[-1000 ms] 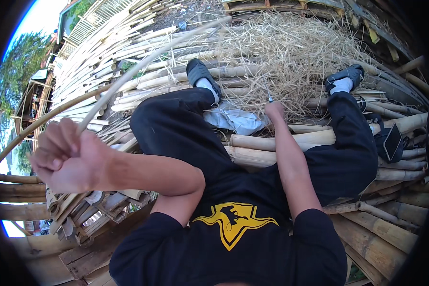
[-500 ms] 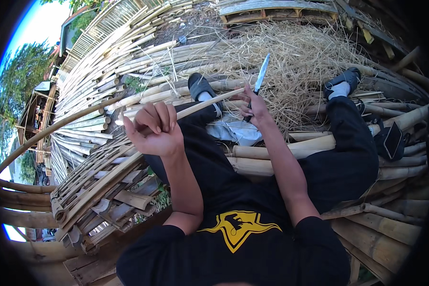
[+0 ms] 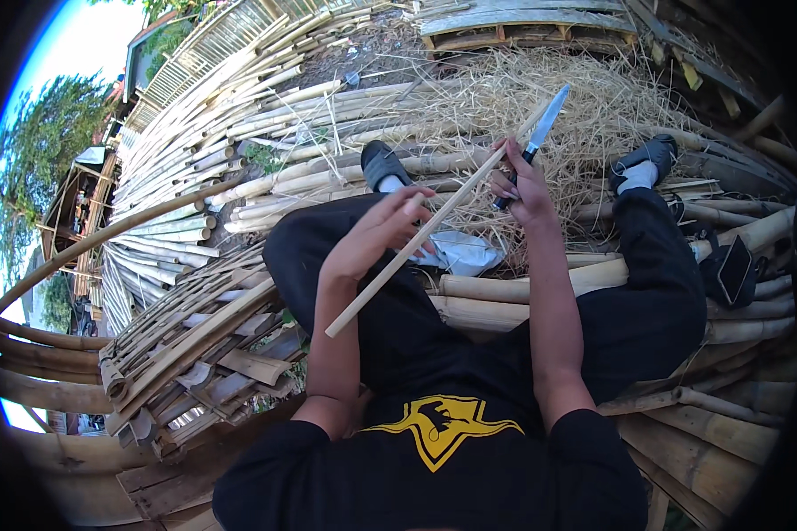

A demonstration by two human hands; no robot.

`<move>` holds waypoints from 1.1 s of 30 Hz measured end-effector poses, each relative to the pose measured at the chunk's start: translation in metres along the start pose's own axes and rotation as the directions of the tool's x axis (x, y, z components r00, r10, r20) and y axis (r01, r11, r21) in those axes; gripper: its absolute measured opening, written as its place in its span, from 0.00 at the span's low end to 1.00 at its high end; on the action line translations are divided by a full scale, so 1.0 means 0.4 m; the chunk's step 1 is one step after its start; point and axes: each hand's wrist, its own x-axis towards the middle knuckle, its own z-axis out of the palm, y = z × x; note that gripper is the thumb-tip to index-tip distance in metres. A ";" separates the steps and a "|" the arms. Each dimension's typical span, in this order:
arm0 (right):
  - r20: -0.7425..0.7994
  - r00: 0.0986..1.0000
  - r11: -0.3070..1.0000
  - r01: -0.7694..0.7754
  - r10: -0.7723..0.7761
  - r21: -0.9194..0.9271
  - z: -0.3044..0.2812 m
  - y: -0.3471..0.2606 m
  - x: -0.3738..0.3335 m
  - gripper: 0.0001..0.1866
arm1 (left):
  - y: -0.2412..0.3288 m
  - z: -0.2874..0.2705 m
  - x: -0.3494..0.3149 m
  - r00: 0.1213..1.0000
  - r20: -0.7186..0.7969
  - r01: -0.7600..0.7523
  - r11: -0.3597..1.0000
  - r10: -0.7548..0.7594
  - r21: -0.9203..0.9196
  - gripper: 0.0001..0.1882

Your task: The person scrapes and shapes thin bamboo sticks using a knife.

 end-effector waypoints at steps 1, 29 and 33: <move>-0.039 0.999 0.995 0.014 -0.017 -0.095 0.012 -0.007 -0.004 0.16 | -0.018 0.028 0.013 0.988 0.123 0.115 0.982 -0.097 -0.149 0.26; -0.217 0.976 -0.547 -0.191 -0.017 -0.815 -0.026 -0.079 -0.026 0.23 | -0.257 0.147 0.201 0.915 -0.248 -0.082 0.750 0.317 0.657 0.11; -0.213 0.977 -0.606 -0.159 0.017 -0.779 -0.060 -0.050 -0.029 0.23 | -0.228 0.153 0.192 0.932 -0.257 0.023 0.667 0.255 0.745 0.04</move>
